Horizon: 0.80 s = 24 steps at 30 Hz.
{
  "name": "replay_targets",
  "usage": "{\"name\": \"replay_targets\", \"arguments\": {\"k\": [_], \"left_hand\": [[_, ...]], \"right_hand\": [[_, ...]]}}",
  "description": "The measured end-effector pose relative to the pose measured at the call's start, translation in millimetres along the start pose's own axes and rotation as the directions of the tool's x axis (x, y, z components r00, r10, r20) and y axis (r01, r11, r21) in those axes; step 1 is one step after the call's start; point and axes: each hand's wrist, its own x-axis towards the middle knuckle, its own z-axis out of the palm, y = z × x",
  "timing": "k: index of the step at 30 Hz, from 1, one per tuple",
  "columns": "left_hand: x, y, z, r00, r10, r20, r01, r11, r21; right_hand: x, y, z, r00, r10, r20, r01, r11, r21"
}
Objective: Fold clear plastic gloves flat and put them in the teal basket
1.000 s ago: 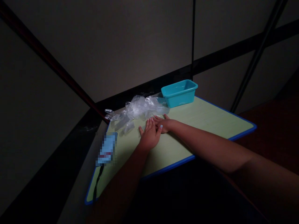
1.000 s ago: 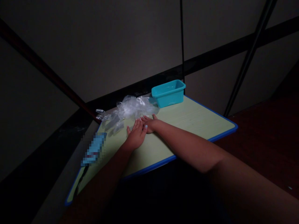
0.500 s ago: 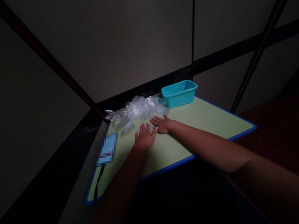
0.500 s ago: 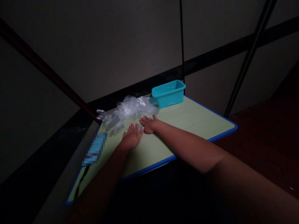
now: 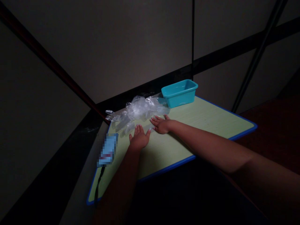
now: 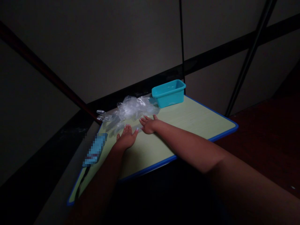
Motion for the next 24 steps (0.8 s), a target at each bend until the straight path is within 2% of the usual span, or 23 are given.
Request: {"name": "replay_targets", "arguments": {"k": [5, 10, 12, 18, 24], "left_hand": [[1.2, -7.4, 1.0, 0.997, -0.046, -0.059, 0.049, 0.998, 0.046], [3.1, -8.7, -4.2, 0.979, -0.026, -0.201, 0.030, 0.999, 0.016], [4.3, -8.7, -5.5, 0.975, -0.013, -0.224, 0.016, 1.000, 0.013], [6.0, -12.2, -1.2, 0.998, 0.026, -0.053, -0.025, 1.000, 0.015], [7.9, -16.5, 0.7, 0.999, -0.014, -0.037, 0.015, 1.000, 0.015]], "right_hand": [[-1.2, 0.0, -0.9, 1.000, -0.015, 0.019, 0.016, 1.000, -0.024], [-2.3, -0.2, -1.9, 1.000, -0.021, 0.016, 0.021, 1.000, -0.010], [-2.8, -0.3, -2.4, 1.000, -0.024, 0.015, 0.024, 1.000, 0.002], [-2.0, 0.9, -1.5, 0.999, -0.029, 0.014, 0.029, 1.000, 0.002], [-1.3, 1.2, -1.1, 1.000, -0.030, 0.007, 0.029, 0.999, 0.020]]}}
